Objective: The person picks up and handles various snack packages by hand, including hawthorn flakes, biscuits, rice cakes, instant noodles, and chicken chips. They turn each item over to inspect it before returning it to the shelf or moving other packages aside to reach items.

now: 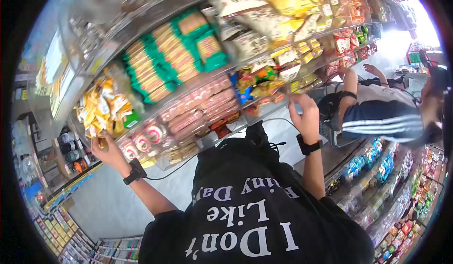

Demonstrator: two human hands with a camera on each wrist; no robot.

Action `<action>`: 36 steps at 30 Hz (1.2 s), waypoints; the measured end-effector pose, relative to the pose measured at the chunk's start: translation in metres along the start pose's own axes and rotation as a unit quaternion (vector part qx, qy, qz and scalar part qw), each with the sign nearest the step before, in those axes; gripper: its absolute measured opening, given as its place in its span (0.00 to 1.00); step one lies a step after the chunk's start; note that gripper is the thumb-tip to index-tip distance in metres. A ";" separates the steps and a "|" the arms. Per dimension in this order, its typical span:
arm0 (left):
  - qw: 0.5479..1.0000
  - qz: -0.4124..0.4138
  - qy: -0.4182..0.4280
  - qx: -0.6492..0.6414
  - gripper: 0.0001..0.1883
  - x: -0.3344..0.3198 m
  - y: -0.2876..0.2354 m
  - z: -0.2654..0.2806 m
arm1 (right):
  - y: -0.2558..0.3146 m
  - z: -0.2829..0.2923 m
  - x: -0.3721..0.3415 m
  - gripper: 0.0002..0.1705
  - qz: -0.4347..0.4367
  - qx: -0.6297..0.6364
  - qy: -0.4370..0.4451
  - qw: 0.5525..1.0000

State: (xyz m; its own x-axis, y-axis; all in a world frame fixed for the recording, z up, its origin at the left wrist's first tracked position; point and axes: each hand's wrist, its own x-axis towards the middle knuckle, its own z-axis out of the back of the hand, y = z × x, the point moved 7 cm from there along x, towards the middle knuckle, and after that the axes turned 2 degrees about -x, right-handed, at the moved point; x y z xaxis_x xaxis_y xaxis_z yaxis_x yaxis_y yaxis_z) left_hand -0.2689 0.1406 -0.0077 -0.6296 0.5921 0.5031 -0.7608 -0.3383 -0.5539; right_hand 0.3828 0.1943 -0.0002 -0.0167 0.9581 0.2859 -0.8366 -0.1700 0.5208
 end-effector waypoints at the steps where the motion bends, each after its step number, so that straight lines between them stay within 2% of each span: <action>1: 0.999 -0.001 -0.019 0.044 0.25 -0.016 -0.025 0.003 | -0.014 0.011 0.019 0.08 -0.007 0.015 -0.022 1.000; 2: 0.995 -0.004 -0.041 0.087 0.26 -0.030 -0.049 0.004 | -0.033 0.018 0.037 0.15 -0.040 0.057 -0.028 0.997; 5: 0.998 0.030 -0.049 0.028 0.25 -0.077 -0.077 -0.026 | -0.071 0.035 0.090 0.27 -0.076 0.107 -0.067 0.989; 6: 0.999 -0.006 -0.045 0.012 0.25 -0.094 -0.101 -0.041 | -0.077 0.038 0.106 0.32 -0.070 0.122 -0.075 0.987; 8: 0.995 0.041 0.013 -0.088 0.26 -0.125 -0.146 -0.067 | -0.082 0.040 0.137 0.41 -0.049 0.157 -0.084 0.983; 10: 0.997 -0.031 0.055 -0.033 0.24 -0.143 -0.233 -0.071 | -0.084 0.037 0.159 0.46 -0.041 0.123 -0.077 0.989; 12: 0.994 -0.026 0.065 -0.080 0.22 -0.158 -0.279 -0.074 | -0.084 0.033 0.175 0.52 -0.034 0.114 -0.081 0.990; 14: 0.990 -0.020 0.072 -0.117 0.21 -0.170 -0.302 -0.077 | -0.097 0.017 0.181 0.53 -0.045 0.146 -0.096 0.984; 16: 0.987 -0.007 0.072 -0.142 0.20 -0.183 -0.310 -0.077 | -0.099 0.013 0.185 0.55 -0.073 0.146 -0.101 0.981; 20: 0.994 -0.011 0.069 -0.089 0.21 -0.199 -0.308 -0.066 | -0.104 0.008 0.185 0.52 -0.068 0.186 -0.140 0.970; 23: 0.987 0.048 0.070 -0.140 0.20 -0.205 -0.283 -0.063 | -0.104 0.019 0.182 0.50 -0.092 0.200 -0.133 0.966; 24: 0.990 0.041 0.069 -0.120 0.19 -0.205 -0.285 -0.059 | -0.103 0.023 0.183 0.48 -0.079 0.204 -0.154 0.964; 26: 0.981 0.067 0.073 -0.167 0.18 -0.207 -0.282 -0.060 | -0.108 0.025 0.180 0.47 -0.108 0.233 -0.140 0.956; 27: 0.976 0.079 0.077 -0.190 0.17 -0.209 -0.279 -0.062 | -0.111 0.027 0.181 0.47 -0.124 0.247 -0.133 0.952; 28: 0.966 0.097 0.088 -0.224 0.17 -0.212 -0.276 -0.065 | -0.113 0.029 0.181 0.47 -0.096 0.254 -0.150 0.951; 30: 0.940 0.134 0.113 -0.294 0.16 -0.216 -0.277 -0.076 | -0.118 0.032 0.176 0.47 -0.119 0.325 -0.143 0.927; 32: 0.936 0.135 0.137 -0.293 0.15 -0.218 -0.291 -0.084 | -0.121 0.036 0.169 0.48 -0.128 0.402 -0.140 0.896; 35: 0.907 0.150 0.182 -0.348 0.14 -0.223 -0.317 -0.098 | -0.124 0.043 0.163 0.48 -0.099 0.419 -0.145 0.891; 36: 0.887 0.143 0.203 -0.389 0.14 -0.225 -0.327 -0.104 | -0.114 0.053 0.159 0.50 -0.082 0.381 -0.127 0.912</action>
State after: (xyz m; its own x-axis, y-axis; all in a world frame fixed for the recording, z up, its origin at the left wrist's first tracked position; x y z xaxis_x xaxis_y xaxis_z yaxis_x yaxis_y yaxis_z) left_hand 0.1380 0.1945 -0.0088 -0.5501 0.8318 0.0740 -0.1394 -0.0041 -0.9902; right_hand 0.5044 0.3537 0.0284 0.2834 0.9171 0.2805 -0.1920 -0.2323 0.9535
